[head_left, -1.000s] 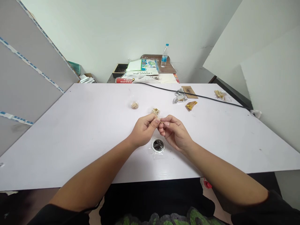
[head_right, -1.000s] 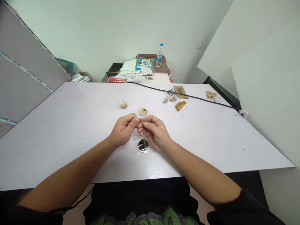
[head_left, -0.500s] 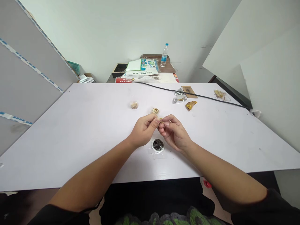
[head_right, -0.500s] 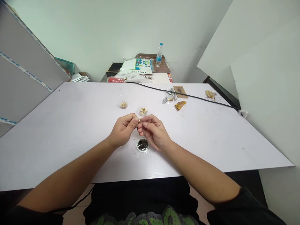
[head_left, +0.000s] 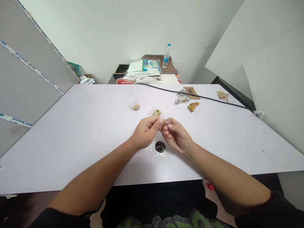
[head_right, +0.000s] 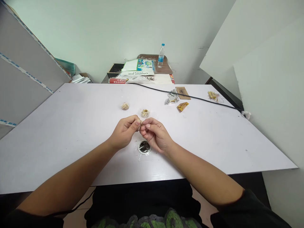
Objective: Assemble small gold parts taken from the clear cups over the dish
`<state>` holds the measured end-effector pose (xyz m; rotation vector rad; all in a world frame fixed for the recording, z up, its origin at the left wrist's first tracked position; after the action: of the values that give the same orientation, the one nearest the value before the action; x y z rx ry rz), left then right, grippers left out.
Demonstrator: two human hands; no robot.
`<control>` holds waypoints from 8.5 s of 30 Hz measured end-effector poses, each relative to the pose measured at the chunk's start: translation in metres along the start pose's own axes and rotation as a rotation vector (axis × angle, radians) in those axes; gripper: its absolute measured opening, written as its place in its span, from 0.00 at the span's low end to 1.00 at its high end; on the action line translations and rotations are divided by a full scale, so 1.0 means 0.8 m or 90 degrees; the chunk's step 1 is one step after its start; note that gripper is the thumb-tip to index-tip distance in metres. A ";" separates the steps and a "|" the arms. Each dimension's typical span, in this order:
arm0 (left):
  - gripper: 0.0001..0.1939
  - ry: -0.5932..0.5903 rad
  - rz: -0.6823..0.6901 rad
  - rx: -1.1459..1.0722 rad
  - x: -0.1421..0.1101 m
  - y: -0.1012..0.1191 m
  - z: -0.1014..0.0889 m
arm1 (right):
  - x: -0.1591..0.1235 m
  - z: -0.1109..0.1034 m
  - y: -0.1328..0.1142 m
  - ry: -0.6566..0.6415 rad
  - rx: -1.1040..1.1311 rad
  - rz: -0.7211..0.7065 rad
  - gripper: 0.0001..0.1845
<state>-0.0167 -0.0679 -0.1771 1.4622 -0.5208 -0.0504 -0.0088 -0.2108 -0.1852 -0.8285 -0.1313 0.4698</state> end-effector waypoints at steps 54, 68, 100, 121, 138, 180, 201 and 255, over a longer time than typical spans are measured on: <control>0.24 -0.019 0.004 0.053 -0.001 0.003 0.002 | 0.001 -0.001 0.007 -0.070 0.077 0.010 0.07; 0.23 -0.021 0.036 0.113 0.000 0.009 -0.002 | 0.000 -0.002 0.005 -0.078 0.047 -0.016 0.08; 0.19 0.021 0.080 0.198 -0.002 0.007 -0.002 | 0.000 -0.001 0.017 0.006 0.061 -0.024 0.11; 0.10 0.121 0.195 0.386 -0.003 0.002 0.004 | -0.002 0.004 0.018 0.060 0.023 -0.067 0.11; 0.11 0.105 0.230 0.426 -0.001 0.003 0.005 | 0.000 0.003 0.023 0.077 0.011 -0.054 0.12; 0.16 0.067 0.112 0.462 0.001 0.000 -0.008 | 0.004 -0.020 0.004 0.080 -0.725 -0.544 0.02; 0.11 0.076 0.185 0.455 0.001 0.006 -0.008 | 0.004 -0.023 -0.007 0.003 -0.848 -0.623 0.05; 0.18 -0.100 0.084 0.076 -0.001 0.006 -0.005 | 0.002 -0.026 -0.008 -0.222 -0.375 -0.200 0.17</control>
<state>-0.0175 -0.0633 -0.1730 1.5447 -0.7589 -0.0297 0.0012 -0.2275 -0.1943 -1.2701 -0.7381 0.2725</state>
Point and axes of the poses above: each hand's wrist, its own x-axis towards the middle knuckle, its own z-axis out of the palm, y = z × x, the point moved 1 cm from there along x, towards the middle knuckle, and after that the axes turned 2 degrees about -x, right-handed, at the moved point
